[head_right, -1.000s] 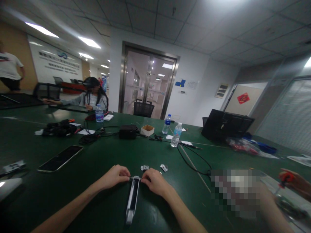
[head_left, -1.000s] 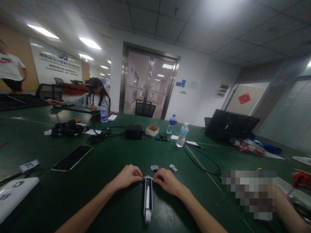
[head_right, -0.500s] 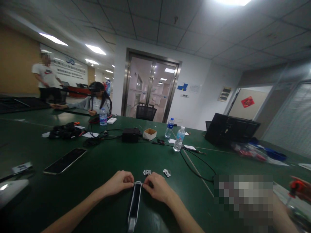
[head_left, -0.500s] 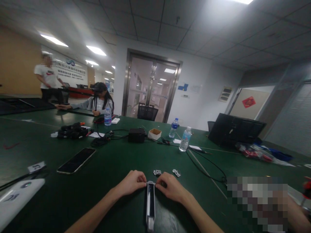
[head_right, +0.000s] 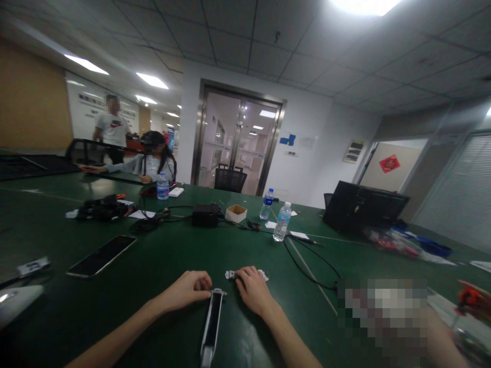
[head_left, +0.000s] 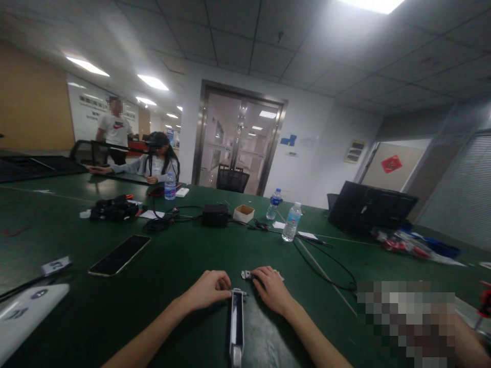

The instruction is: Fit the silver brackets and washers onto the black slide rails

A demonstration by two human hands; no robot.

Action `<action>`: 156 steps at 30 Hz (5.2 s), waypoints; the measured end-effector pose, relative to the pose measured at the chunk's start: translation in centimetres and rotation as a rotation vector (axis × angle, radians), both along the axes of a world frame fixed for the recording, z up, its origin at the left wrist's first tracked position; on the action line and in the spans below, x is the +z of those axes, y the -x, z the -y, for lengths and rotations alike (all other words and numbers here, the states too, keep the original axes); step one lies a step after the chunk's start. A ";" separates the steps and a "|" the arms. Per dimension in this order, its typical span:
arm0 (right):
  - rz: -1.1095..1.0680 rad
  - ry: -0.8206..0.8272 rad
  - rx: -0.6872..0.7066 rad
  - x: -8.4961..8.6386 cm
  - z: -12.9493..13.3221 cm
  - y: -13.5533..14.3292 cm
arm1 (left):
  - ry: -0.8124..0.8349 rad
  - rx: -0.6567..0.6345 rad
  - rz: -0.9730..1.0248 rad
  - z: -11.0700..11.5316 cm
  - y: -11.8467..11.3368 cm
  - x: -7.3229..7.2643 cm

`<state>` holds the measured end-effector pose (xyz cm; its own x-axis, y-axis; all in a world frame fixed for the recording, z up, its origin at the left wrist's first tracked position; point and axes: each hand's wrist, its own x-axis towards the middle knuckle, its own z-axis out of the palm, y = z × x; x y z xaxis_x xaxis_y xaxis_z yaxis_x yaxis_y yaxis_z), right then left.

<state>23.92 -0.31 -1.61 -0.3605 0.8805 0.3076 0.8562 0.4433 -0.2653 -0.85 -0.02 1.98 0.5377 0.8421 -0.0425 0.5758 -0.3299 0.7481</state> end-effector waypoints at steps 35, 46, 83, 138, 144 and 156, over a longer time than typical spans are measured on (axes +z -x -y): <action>-0.128 -0.223 0.310 2.0 2.8 3.5 | -0.047 0.029 0.228 -0.1 -0.5 -0.5; -0.102 -0.253 0.279 2.4 2.9 3.5 | 0.046 -0.007 0.285 -0.4 -0.2 -0.3; 0.065 0.108 0.200 2.2 2.1 1.3 | -0.140 0.128 -0.170 -0.6 0.5 0.9; 0.192 0.010 -0.374 2.4 0.2 -3.7 | -0.305 -0.007 -0.359 0.8 -0.1 0.4; 0.201 0.124 -0.423 1.6 -0.3 -5.4 | -0.346 -0.075 -0.375 1.2 0.0 0.9; 0.121 0.131 -0.478 2.1 -0.5 -5.5 | -0.372 -0.113 -0.378 1.3 0.4 0.7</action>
